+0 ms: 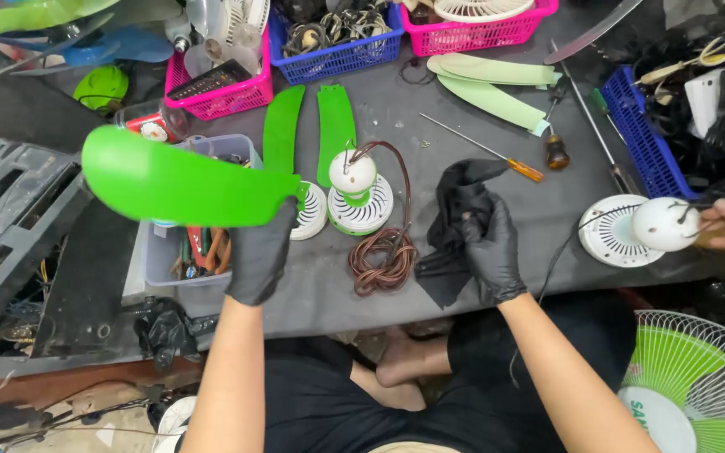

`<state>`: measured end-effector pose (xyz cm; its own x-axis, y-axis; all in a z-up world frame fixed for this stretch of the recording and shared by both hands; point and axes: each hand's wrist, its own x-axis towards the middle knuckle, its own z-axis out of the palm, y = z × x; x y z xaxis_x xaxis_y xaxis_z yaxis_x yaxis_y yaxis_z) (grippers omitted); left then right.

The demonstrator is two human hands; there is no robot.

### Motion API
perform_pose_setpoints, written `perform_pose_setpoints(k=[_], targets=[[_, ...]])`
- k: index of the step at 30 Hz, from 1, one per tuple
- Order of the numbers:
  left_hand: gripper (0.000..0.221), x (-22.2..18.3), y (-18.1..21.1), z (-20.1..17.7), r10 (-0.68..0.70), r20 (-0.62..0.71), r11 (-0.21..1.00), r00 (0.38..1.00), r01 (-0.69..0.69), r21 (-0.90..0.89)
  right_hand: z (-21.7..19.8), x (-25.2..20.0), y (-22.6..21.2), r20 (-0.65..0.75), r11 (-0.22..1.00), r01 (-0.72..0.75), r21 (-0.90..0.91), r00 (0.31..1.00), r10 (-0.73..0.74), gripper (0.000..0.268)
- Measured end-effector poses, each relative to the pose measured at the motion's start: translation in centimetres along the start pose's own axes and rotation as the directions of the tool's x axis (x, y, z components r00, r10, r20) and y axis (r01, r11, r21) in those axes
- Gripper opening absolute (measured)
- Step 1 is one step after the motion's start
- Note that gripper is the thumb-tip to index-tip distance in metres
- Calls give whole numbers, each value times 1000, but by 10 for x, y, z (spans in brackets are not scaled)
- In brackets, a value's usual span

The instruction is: The person is cleaning a green fan blade with a cloth and then untangling and organizing the power cord of a fan motor.

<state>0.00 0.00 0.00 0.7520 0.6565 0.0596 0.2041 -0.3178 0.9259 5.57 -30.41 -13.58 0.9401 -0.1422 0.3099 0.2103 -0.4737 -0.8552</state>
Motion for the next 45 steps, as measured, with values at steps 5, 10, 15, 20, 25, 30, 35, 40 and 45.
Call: perform_pose_setpoints(k=[5, 10, 15, 20, 25, 30, 35, 40, 45], targets=[[48, 66, -21, 8, 15, 248, 955, 969, -87, 283, 7, -12, 19, 114, 995, 65, -71, 992, -56, 36], [37, 114, -55, 29, 42, 388, 880, 921, -218, 422, 6, -15, 19, 133, 1000, 9, 1, 991, -9, 42], [45, 156, -75, 42, -32, 389, 825, 921, -195, 531, 8, -12, 20, 112, 999, -9, 39, 994, 5, 41], [58, 141, -46, 43, 55, 382, 710, 923, -305, 635, 8, -12, 17, 125, 996, -31, 82, 992, 21, 39], [72, 154, -69, 63, 93, 438, 493, 894, -423, 760, 7, -12, 16, 131, 998, -16, 59, 991, 8, 38], [64, 153, -83, 87, 152, 480, 384, 864, -499, 777, 8, -9, 17, 126, 995, -51, 90, 991, 40, 37], [51, 219, -150, 118, 90, 441, 538, 893, -416, 734, 8, -10, 18, 127, 997, -54, 62, 991, 46, 36], [85, 219, -144, 115, -31, 493, 519, 870, -407, 751, 10, -9, 24, 136, 999, -43, -22, 990, 45, 39], [82, 234, -147, 111, -134, 500, 598, 856, -332, 730, 9, -9, 19, 127, 998, -61, 6, 990, 60, 38]])
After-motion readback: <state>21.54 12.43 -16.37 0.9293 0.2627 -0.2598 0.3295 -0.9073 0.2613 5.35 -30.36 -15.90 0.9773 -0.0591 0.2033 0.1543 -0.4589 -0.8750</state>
